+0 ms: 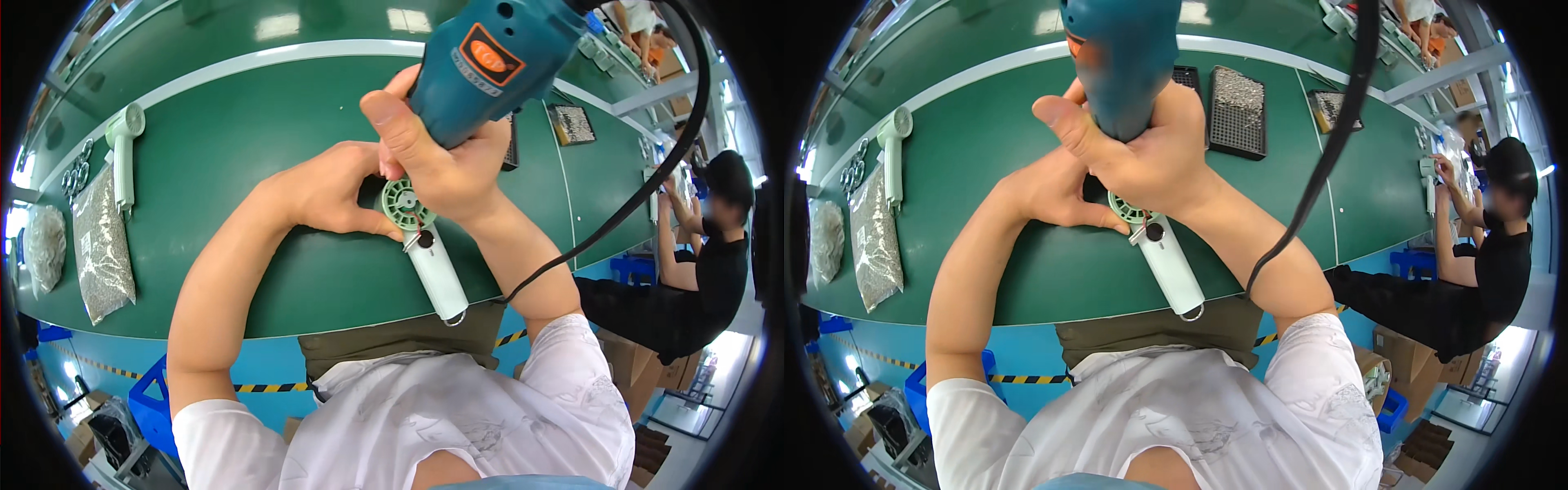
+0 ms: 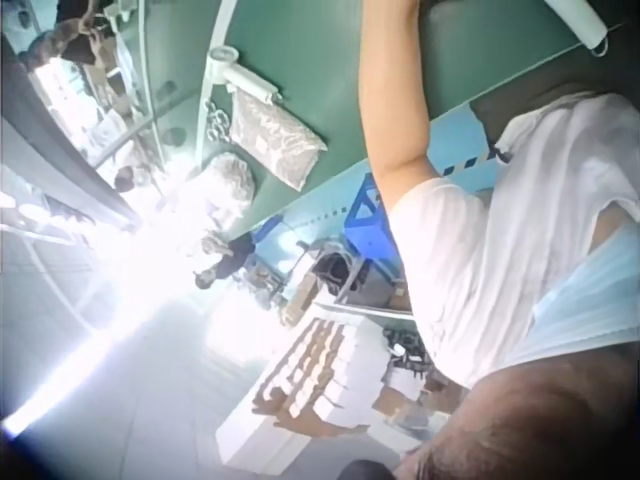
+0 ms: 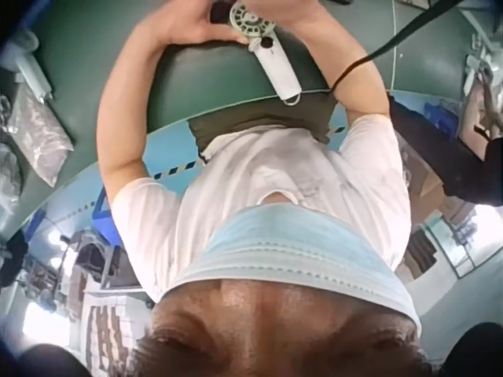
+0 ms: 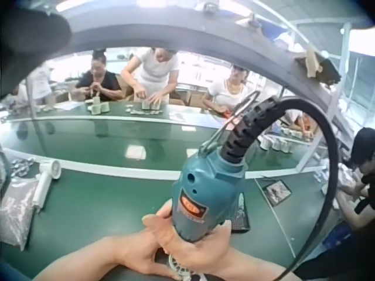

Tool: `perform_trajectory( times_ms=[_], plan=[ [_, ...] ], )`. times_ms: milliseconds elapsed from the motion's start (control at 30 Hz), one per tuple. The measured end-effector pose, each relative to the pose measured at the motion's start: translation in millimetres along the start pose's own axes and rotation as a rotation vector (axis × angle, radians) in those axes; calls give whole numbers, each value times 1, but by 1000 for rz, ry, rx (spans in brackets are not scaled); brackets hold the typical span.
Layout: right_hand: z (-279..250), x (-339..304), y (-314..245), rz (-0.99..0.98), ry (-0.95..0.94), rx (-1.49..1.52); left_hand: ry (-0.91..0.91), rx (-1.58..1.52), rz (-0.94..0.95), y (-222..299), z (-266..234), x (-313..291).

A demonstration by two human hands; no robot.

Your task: Assemble small portable electric fans using an electric screwdriver on a production line.

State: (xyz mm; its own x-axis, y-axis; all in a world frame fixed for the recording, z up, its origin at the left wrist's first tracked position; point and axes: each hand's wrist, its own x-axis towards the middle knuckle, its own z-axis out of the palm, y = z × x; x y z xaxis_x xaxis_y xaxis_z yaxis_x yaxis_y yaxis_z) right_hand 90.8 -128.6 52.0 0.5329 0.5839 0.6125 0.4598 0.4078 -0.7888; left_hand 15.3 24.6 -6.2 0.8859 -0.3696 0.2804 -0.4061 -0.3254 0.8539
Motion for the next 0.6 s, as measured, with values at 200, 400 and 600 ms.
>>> perform_trajectory(
  times_ms=[200,400,600],
  plan=[
    [-60,11,-28,-189,108,283,-62,-30,-57,3,1,4],
    [-100,8,22,-16,490,29,-63,23,-21,-1,0,7],
    [-93,8,34,-12,455,-75,-62,49,-28,-1,1,5]
  ],
)
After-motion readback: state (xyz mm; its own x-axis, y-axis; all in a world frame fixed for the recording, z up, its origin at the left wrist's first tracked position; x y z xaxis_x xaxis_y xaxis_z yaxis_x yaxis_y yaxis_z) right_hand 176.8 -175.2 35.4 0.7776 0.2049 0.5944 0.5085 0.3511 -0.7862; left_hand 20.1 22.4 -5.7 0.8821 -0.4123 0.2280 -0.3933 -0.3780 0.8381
